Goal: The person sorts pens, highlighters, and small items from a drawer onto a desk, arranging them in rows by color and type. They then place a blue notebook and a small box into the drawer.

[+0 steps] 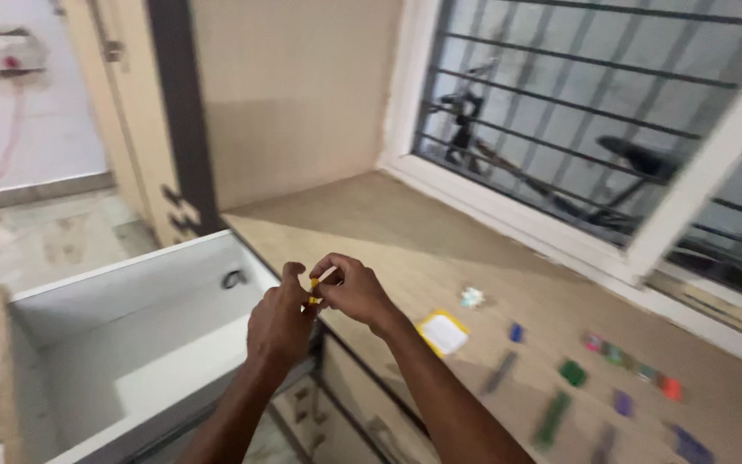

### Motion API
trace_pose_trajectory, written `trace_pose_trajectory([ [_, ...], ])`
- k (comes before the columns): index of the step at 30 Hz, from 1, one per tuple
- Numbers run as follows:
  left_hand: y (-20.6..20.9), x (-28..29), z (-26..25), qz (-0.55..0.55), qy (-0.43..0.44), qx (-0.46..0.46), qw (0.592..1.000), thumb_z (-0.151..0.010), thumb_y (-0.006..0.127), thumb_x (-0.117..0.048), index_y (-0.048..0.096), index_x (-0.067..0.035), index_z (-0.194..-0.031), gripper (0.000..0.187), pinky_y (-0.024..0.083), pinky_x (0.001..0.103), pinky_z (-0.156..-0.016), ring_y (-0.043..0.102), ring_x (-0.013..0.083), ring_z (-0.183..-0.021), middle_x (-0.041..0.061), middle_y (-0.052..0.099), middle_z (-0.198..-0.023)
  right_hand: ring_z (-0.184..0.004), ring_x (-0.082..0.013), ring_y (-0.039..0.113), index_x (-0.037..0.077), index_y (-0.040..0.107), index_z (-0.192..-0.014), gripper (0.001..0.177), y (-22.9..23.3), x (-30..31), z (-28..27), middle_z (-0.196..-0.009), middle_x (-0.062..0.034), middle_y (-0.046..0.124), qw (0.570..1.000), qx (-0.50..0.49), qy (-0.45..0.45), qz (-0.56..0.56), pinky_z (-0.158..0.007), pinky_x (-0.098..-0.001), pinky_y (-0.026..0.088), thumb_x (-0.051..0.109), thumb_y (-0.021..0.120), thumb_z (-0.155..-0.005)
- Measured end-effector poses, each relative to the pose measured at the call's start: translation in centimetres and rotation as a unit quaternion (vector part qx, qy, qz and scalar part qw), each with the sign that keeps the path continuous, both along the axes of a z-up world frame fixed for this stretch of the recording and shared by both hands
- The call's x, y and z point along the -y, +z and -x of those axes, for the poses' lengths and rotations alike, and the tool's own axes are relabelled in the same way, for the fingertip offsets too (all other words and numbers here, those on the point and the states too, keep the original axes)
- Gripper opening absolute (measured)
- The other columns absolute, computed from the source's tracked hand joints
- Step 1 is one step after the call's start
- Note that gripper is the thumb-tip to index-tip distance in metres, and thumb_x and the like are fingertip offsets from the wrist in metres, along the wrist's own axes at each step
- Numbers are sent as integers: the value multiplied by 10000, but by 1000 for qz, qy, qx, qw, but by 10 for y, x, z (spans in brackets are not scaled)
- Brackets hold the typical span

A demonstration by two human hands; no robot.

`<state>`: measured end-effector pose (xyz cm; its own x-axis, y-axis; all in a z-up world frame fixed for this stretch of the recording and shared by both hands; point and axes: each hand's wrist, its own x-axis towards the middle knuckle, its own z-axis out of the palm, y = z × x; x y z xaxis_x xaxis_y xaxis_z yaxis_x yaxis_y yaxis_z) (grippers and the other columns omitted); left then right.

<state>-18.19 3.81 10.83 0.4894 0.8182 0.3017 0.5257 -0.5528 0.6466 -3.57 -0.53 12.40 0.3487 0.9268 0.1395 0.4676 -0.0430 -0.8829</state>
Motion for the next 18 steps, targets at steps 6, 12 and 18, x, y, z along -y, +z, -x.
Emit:
trace_pose_trajectory([
  [6, -2, 85, -76, -32, -107, 40, 993, -871, 700, -69, 649, -123, -1061, 204, 551, 499, -760, 710, 361, -941, 108, 758, -985, -718, -143, 699, 8, 625, -937, 167, 3, 121, -75, -826, -84, 717, 998, -40, -15, -49, -656, -312, 585, 60, 741, -829],
  [12, -18, 177, -152, -51, -226, 76, 970, -793, 715, 18, 690, -149, -1039, 298, 566, 462, -803, 706, 333, -985, 119, 737, -1030, -810, -138, 720, -10, 671, -939, 217, -10, 250, -136, -851, -62, 742, 994, 56, -86, 35, -717, -282, 588, 42, 821, -791],
  [18, -21, 258, -202, -39, -313, 30, 948, -803, 745, -41, 605, -178, -1135, 386, 547, 449, -803, 693, 280, -974, 35, 727, -972, -849, -177, 732, 105, 648, -1271, 444, -17, 388, -190, -995, -114, 738, 975, -70, -182, 110, -769, -322, 638, 8, 680, -839],
])
